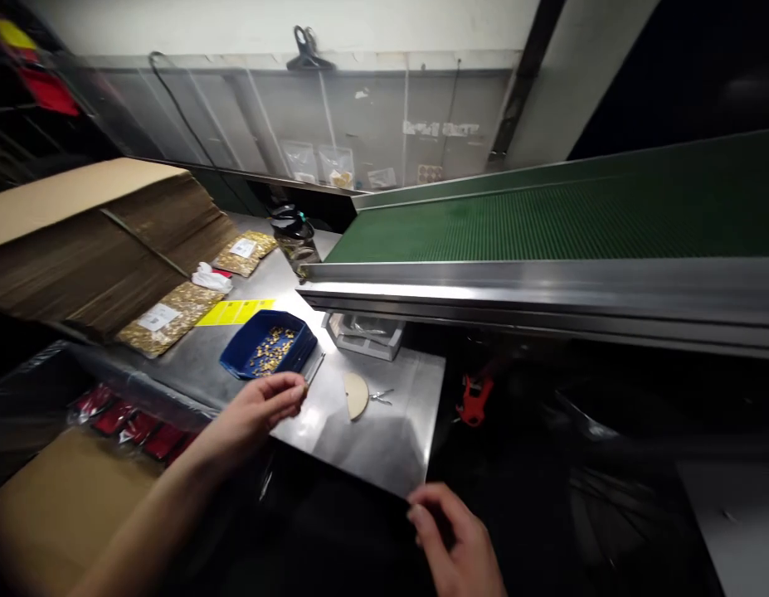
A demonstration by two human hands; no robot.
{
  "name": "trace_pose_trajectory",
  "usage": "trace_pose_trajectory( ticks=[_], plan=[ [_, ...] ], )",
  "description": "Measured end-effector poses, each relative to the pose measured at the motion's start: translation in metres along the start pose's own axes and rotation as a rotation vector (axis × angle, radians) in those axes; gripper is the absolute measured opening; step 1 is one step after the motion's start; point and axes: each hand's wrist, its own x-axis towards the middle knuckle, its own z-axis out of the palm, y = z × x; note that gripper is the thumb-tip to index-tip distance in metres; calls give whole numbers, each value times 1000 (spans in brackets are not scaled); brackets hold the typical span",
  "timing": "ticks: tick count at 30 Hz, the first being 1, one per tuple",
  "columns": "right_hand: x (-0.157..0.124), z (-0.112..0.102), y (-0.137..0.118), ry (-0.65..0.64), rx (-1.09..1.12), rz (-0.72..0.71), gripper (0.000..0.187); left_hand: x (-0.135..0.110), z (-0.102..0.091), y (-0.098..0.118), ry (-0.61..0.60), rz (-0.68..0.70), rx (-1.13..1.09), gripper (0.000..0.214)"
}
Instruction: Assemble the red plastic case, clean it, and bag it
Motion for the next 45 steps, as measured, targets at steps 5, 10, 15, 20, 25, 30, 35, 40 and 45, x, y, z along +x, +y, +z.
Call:
trace_pose_trajectory(
  ticks=[5, 10, 15, 20, 25, 30, 35, 40, 45],
  plan=[
    [22, 17, -69, -163, 10, -343, 19, -52, 84, 25, -330, -202, -858, 25],
    [19, 9, -70, -154, 48, -394, 8, -61, 118, 32, -417, -273, -887, 25],
    [2, -3, -47, -3, 82, -364, 6, -66, 136, 37, -461, -257, -803, 27],
    [-6, -10, -34, 130, 202, -362, 7, -69, 152, 51, -507, -290, -883, 22],
    [-11, -20, -23, 96, 446, -165, 13, -70, 159, 58, -499, -292, -932, 21],
    [-18, -27, -21, 58, 488, -116, 16, -72, 160, 54, -452, -248, -884, 23],
    [-18, -28, -25, 69, 366, -157, 10, -73, 164, 54, -431, -214, -862, 20],
    [-12, -23, -27, 156, 133, -359, 5, -76, 175, 56, -451, -273, -951, 23],
    [-7, -23, -28, 251, -175, -519, 10, -77, 184, 50, -453, -423, -1091, 27]
  ],
)
